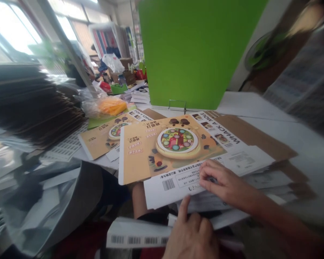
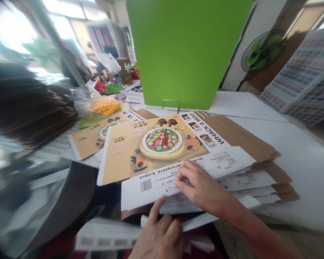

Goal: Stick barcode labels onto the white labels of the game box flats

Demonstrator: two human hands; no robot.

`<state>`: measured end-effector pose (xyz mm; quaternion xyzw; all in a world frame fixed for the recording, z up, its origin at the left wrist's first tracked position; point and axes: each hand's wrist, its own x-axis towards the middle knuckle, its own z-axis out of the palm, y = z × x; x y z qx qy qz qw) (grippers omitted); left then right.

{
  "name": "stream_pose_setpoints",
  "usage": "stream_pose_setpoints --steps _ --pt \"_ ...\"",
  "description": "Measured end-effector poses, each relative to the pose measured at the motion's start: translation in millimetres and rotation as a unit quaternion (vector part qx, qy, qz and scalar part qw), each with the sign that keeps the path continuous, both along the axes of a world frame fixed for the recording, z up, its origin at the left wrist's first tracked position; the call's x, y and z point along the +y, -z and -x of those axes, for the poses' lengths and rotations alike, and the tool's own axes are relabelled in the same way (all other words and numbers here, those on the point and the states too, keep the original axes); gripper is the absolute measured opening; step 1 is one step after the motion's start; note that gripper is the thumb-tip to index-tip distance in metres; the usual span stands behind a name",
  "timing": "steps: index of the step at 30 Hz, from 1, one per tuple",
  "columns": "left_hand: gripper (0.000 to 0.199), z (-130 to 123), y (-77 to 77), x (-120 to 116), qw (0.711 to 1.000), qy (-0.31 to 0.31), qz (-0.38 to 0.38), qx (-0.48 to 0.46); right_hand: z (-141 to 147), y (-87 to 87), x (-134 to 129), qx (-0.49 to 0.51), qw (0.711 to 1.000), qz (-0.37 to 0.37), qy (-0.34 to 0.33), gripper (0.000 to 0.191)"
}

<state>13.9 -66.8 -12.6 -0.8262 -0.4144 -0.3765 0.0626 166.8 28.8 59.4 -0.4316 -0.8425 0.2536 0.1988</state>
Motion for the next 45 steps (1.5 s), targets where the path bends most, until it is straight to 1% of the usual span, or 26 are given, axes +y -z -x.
stream_pose_setpoints --steps 3,8,16,19,24,27,37,39,42,45 --pt "0.02 0.6 0.5 1.7 1.0 0.007 0.011 0.006 1.5 -0.3 1.1 -0.013 1.0 -0.011 -0.004 0.018" --pt "0.018 1.1 0.9 2.9 1.0 0.012 0.017 0.018 2.5 -1.1 2.7 -0.023 1.0 -0.005 -0.008 0.018" --pt "0.017 -1.5 -2.7 7.2 1.0 0.012 0.008 0.006 5.8 -0.2 1.8 -0.031 0.999 -0.018 0.004 0.018" --pt "0.018 -2.2 -1.3 8.5 0.999 0.029 0.015 0.027 6.1 1.4 1.9 -0.031 0.999 -0.024 0.006 0.018" --pt "0.02 0.8 0.0 11.7 0.994 0.049 0.035 0.094 7.2 3.9 1.8 -0.037 0.998 -0.06 0.006 0.018" --pt "0.02 2.4 -2.2 12.9 0.993 0.042 0.034 0.105 7.8 5.0 0.5 -0.041 0.996 -0.075 0.013 0.017" --pt "0.022 2.0 -6.0 13.1 0.995 0.015 0.025 0.099 8.9 13.6 -3.0 -0.041 0.99 -0.136 0.025 0.016" --pt "0.022 3.4 -7.6 13.5 0.994 0.016 0.027 0.103 7.0 14.5 -3.3 -0.034 0.991 -0.127 0.033 0.014" --pt "0.023 4.5 -7.1 14.1 0.993 0.019 0.029 0.114 4.7 16.7 -5.5 -0.026 0.994 -0.09 0.064 0.013" --pt "0.024 3.6 -2.9 14.1 0.994 0.016 0.017 0.109 5.7 22.5 -7.7 -0.01 0.991 -0.105 0.082 0.01"
